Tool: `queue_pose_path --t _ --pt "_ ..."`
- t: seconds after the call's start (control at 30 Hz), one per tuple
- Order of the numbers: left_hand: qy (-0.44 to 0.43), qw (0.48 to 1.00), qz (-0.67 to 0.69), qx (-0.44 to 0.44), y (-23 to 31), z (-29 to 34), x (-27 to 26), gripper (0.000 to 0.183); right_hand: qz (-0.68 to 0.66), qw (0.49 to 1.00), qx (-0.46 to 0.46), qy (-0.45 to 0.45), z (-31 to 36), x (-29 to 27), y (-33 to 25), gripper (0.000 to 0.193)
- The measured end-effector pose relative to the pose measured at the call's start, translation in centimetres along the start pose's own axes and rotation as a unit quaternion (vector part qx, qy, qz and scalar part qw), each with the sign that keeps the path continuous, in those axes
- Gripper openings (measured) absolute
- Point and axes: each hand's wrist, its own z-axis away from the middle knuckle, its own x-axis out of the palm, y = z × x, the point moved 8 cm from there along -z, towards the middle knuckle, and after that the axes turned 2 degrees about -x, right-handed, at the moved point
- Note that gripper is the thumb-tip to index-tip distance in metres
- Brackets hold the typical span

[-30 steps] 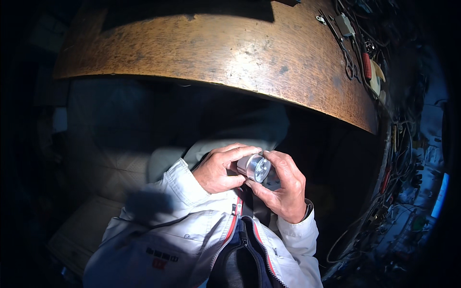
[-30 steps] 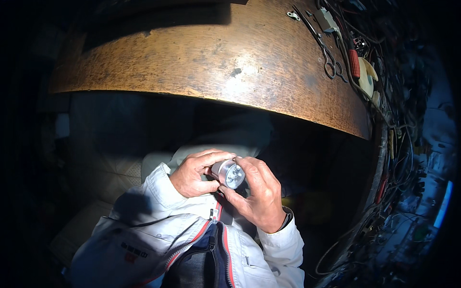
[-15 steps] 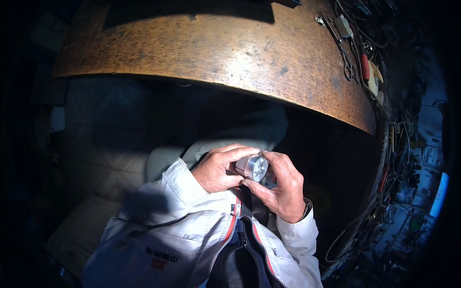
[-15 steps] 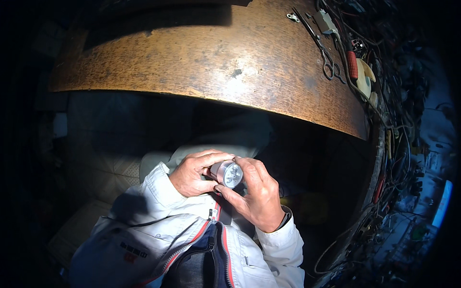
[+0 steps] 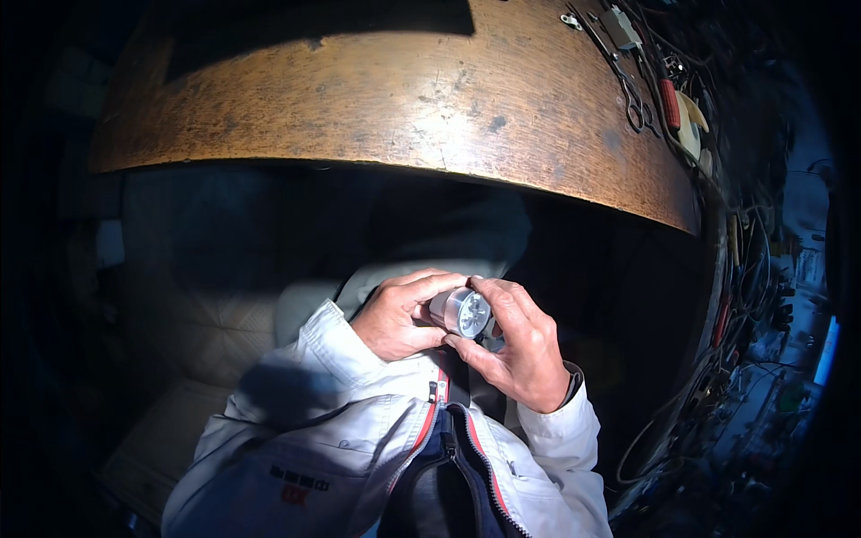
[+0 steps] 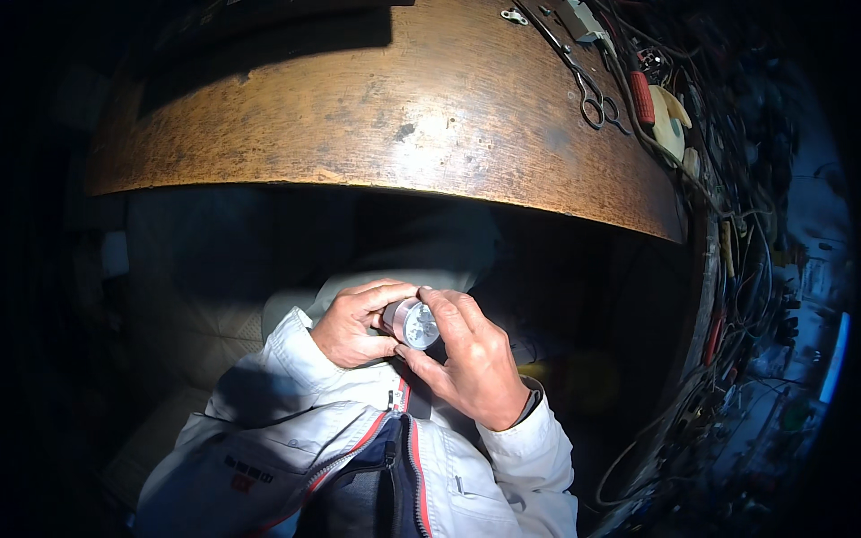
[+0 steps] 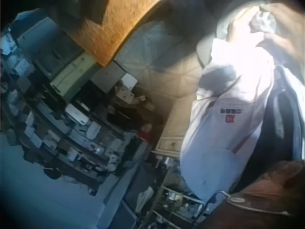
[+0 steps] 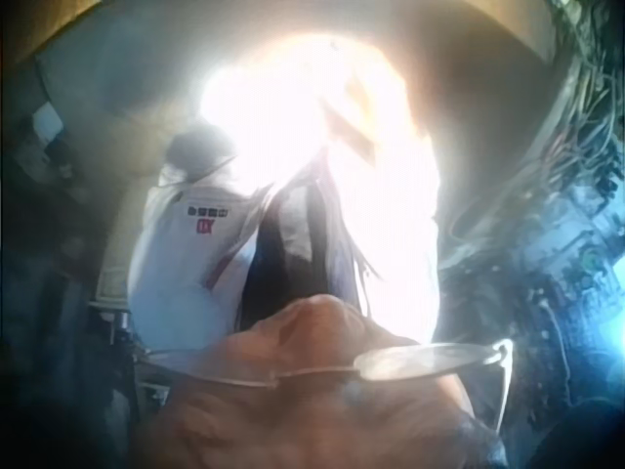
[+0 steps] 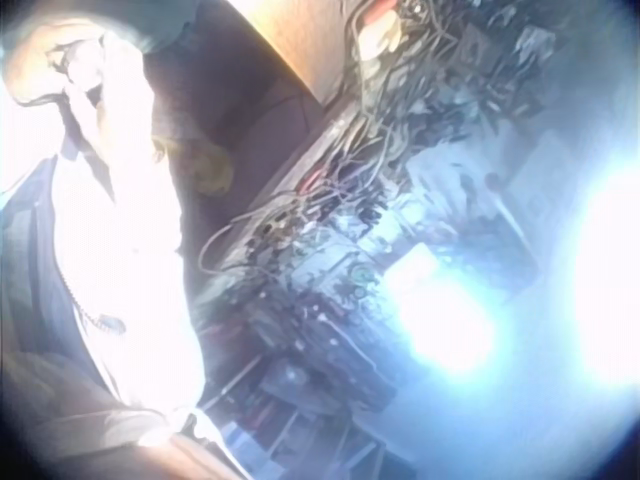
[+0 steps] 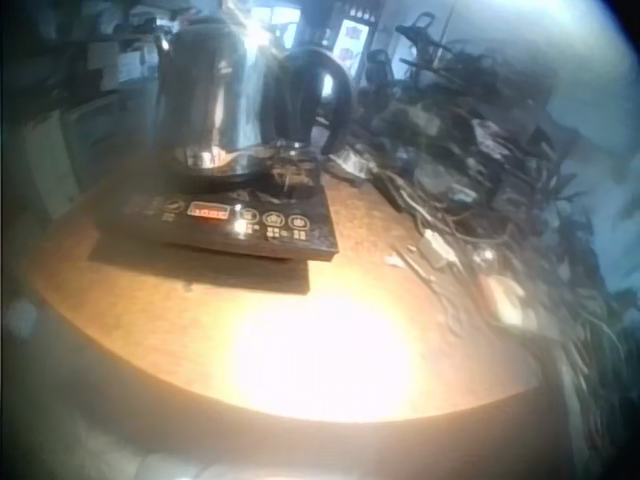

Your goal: The person uses scissors to trim wires on a small white cylindrical electrical component, then inserts a metal piece into the component and secures it with a screwdriver. The person then attaches a metal ring to the component and tightens it by hand.

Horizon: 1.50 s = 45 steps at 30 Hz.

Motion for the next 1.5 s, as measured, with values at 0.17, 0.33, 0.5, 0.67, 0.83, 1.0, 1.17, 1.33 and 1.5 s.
queue_pose_path --t 0.17,0.33,0.5,0.67,0.83,1.0,1.17,1.33,1.5 --pt "-0.003 1.0 0.009 0.004 -0.6 0.2 -0.1 0.077 0.005 1.0 0.001 -0.004 -0.1 0.2 -0.1 0.064" --pt "0.0 1.0 0.002 0.02 -0.5 0.2 -0.1 0.077 0.007 1.0 -0.01 0.002 -0.2 0.3 -0.1 0.062" --pt "0.014 1.0 -0.011 -0.01 -0.6 0.6 -0.1 0.072 -0.009 1.0 0.011 0.003 0.1 0.1 -0.3 0.06" --pt "-0.016 0.998 -0.06 -0.008 -2.9 0.4 -0.1 0.069 -0.002 1.0 0.017 0.023 0.7 -0.1 0.5 0.06" --pt "0.008 0.998 -0.064 -0.014 -3.4 0.8 -0.7 0.076 0.003 1.0 0.003 0.023 0.5 0.2 -0.1 0.059" --pt "0.003 0.999 -0.045 0.004 -2.7 0.3 -0.3 0.074 0.015 0.999 -0.015 0.042 0.6 -0.2 -0.4 0.058" --pt "0.0 0.993 -0.116 0.017 -1.3 0.4 0.1 0.073 0.019 0.999 0.016 0.049 0.9 0.0 -0.5 0.058" --pt "-0.003 0.996 -0.083 -0.009 -1.4 0.3 0.2 0.07 0.025 0.999 -0.003 0.038 0.8 -0.1 -0.9 0.058" --pt "0.002 0.996 -0.088 0.02 -1.5 0.4 0.0 0.069 0.021 0.998 -0.023 0.046 0.7 -0.3 -1.0 0.06"
